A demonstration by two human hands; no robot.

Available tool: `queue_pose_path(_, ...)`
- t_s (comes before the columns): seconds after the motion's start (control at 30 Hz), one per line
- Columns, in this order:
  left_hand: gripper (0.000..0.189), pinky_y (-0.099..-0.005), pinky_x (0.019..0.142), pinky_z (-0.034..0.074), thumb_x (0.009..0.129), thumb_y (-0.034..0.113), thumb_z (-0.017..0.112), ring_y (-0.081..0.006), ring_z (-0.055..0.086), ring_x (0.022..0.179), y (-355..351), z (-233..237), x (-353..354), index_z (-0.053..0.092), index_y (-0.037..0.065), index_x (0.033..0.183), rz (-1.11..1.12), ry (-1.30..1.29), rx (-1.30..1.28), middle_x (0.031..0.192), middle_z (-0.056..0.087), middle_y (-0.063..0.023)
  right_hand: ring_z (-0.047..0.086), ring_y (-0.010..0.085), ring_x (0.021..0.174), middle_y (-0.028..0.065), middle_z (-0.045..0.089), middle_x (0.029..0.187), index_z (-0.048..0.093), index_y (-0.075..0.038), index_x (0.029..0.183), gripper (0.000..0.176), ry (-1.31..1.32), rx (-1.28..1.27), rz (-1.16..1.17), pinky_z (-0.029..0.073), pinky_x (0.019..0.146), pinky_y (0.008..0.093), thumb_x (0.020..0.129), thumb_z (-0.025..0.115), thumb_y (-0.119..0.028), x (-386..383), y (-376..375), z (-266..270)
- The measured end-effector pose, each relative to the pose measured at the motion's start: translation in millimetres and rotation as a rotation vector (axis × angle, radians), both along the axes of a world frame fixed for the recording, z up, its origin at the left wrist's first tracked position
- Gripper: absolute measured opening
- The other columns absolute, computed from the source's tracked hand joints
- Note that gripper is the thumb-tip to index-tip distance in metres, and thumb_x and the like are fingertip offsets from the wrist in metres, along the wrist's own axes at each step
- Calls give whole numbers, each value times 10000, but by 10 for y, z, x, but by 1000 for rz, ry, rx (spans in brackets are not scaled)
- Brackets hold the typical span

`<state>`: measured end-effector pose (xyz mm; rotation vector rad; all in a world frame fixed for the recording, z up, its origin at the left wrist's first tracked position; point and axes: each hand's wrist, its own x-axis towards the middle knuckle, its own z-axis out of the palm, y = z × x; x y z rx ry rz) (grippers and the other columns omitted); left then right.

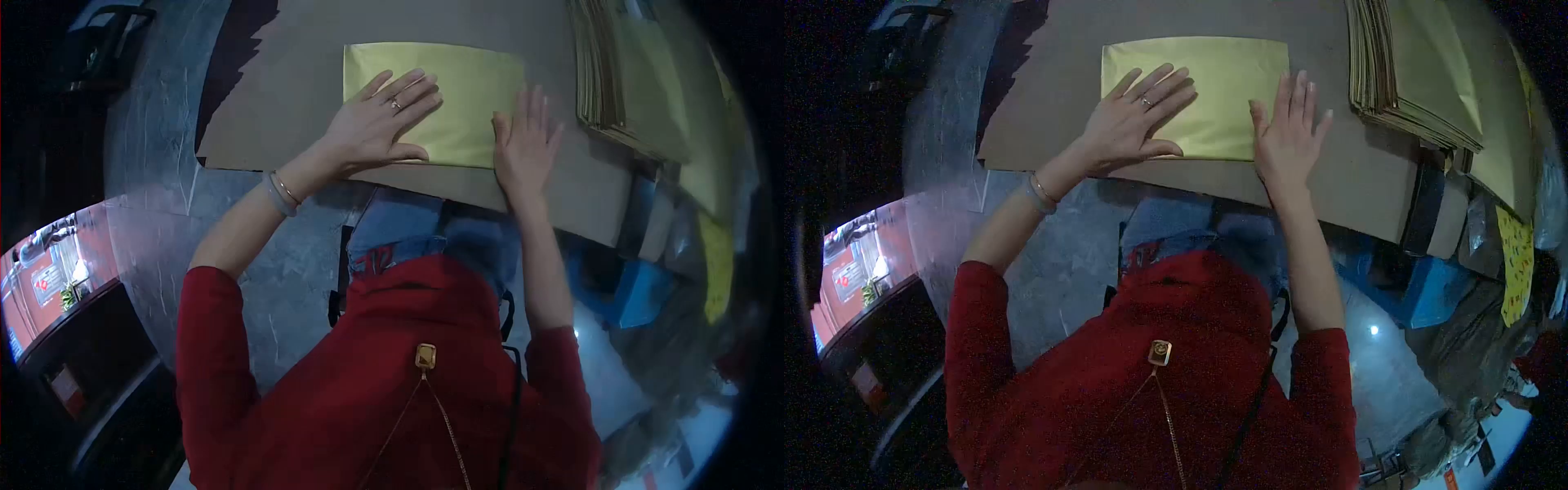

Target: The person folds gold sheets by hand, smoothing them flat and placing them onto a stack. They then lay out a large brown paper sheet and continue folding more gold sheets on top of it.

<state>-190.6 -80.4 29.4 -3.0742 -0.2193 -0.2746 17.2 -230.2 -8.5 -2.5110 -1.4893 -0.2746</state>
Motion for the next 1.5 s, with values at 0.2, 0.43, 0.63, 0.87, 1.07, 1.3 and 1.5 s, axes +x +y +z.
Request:
queue_pose_path(0.2, 811, -499, 1115, 209, 823, 691, 445, -316, 251, 1383, -8, 32, -39, 347, 165, 1432, 206, 60, -170, 1489, 296, -117, 240, 287, 1395, 126, 252, 1513, 306, -87, 1439, 589, 85, 12, -27, 128, 1116, 556, 974, 346, -447, -32, 1, 28)
queue_pose_path(0.43, 804, -495, 1099, 237, 833, 613, 516, -321, 287, 1367, -27, 35, -57, 358, 73, 1408, 297, -61, -223, 1466, 325, -149, 234, 296, 1397, 146, 273, 1498, 294, -46, 1436, 551, 132, 7, -11, 106, 1121, 554, 984, 360, -355, -41, -5, 127)
queue_pose_path(0.63, 602, -339, 771, 482, 829, 287, 660, -222, 588, 884, 99, 145, 13, 444, -109, 1227, 1104, -672, -1017, 1026, 595, -195, 228, 275, 1401, 141, 304, 1486, 253, -27, 1449, 543, 410, 139, 29, 66, 1139, 516, 999, 324, -323, 7, -67, 111)
queue_pose_path(0.87, 492, -326, 736, 503, 809, 278, 668, -221, 644, 834, 351, 146, 19, 564, -123, 1074, 1066, -580, -1033, 919, 666, -180, 251, 252, 1394, 105, 305, 1495, 269, -41, 1448, 510, 345, 42, 64, 82, 1144, 496, 1004, 309, -289, 15, -20, 125)
queue_pose_path(1.07, 451, -339, 746, 502, 819, 288, 656, -232, 649, 897, 389, 79, 39, 588, -74, 1079, 1132, -328, -1000, 986, 664, -186, 275, 245, 1384, 86, 309, 1496, 294, -61, 1443, 505, 225, 4, 60, 125, 1138, 499, 997, 320, -296, -10, -34, 163)
queue_pose_path(1.3, 281, -270, 783, 455, 936, 214, 566, -110, 567, 885, 33, 393, 41, 563, -20, 1092, 862, -836, -1328, 974, 627, -52, 306, 292, 1361, 177, 331, 1461, 324, -23, 1415, 499, 580, 254, 51, 216, 1120, 438, 991, 399, -275, 11, -50, 456)
queue_pose_path(1.5, 228, -220, 799, 448, 933, 141, 589, -67, 548, 893, -175, 967, -152, 566, -4, 1107, 566, -1184, -1296, 990, 621, -20, 563, 185, 874, 114, 582, 1135, 589, 32, 1116, 349, 934, 432, -16, 446, 773, 290, 1003, 427, -255, -19, -66, 877)
